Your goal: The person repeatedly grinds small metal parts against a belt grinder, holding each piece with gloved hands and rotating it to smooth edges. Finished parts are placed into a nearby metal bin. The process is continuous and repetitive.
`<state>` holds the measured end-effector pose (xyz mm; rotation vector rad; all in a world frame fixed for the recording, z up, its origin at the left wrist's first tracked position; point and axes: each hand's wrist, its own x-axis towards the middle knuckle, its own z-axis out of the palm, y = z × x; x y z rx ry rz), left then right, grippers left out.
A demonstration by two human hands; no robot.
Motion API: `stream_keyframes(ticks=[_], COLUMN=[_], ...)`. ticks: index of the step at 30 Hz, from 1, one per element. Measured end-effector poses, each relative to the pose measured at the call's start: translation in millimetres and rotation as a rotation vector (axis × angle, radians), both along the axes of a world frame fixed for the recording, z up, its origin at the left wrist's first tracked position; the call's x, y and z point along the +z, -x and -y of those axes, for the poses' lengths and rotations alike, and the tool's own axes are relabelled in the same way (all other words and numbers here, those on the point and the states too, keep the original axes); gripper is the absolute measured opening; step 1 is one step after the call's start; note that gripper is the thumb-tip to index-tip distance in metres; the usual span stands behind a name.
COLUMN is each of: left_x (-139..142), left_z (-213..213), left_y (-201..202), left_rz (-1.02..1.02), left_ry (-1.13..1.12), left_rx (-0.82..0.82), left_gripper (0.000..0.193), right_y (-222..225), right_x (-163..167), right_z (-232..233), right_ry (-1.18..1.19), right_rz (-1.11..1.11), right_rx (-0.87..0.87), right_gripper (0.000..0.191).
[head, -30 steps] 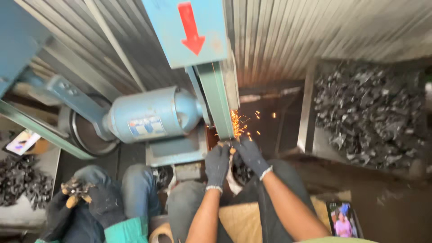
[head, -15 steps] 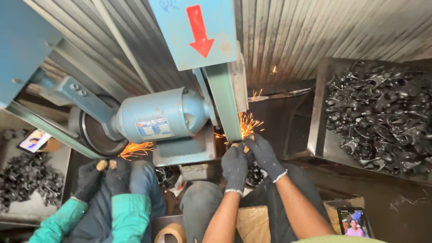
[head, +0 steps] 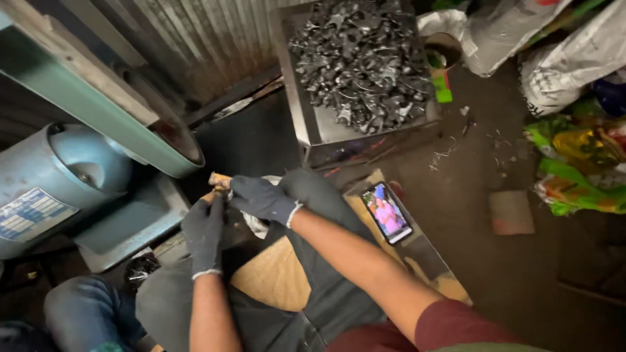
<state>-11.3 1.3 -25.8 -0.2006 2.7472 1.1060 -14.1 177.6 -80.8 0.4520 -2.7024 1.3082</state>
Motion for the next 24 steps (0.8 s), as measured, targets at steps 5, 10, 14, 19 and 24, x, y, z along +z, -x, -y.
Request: stream_keyframes(ticks=[5, 10, 14, 19, 24], left_x=[16, -20, -43, -67, -79], left_z=[7, 6, 24, 20, 3], left_y=[-16, -11, 8, 18, 30], left_rz=[-0.108, 0.154, -0.008, -0.098, -0.041], left_ry=[-0.211, -0.641, -0.479, -0.226, -0.704], left_rx=[0.012, -0.039, -0.062, -0.095, 0.228], left_gripper=[0.041, 0.04, 0.034, 0.037, 0.038], right_y=[-22, -30, -7, 18, 55], right_x=[30, 56, 69, 52, 17], right_z=[-3, -10, -1, 24, 41], right_ry=[0.293, 0.746, 0.72, 0.706, 0.788], right_rz=[0.265, 0.609, 0.279, 0.6, 0.64], right_rx=[0.122, 0.238, 0.41, 0.206, 0.146], right_gripper=[0.065, 0.048, 0.048, 0.037, 0.033])
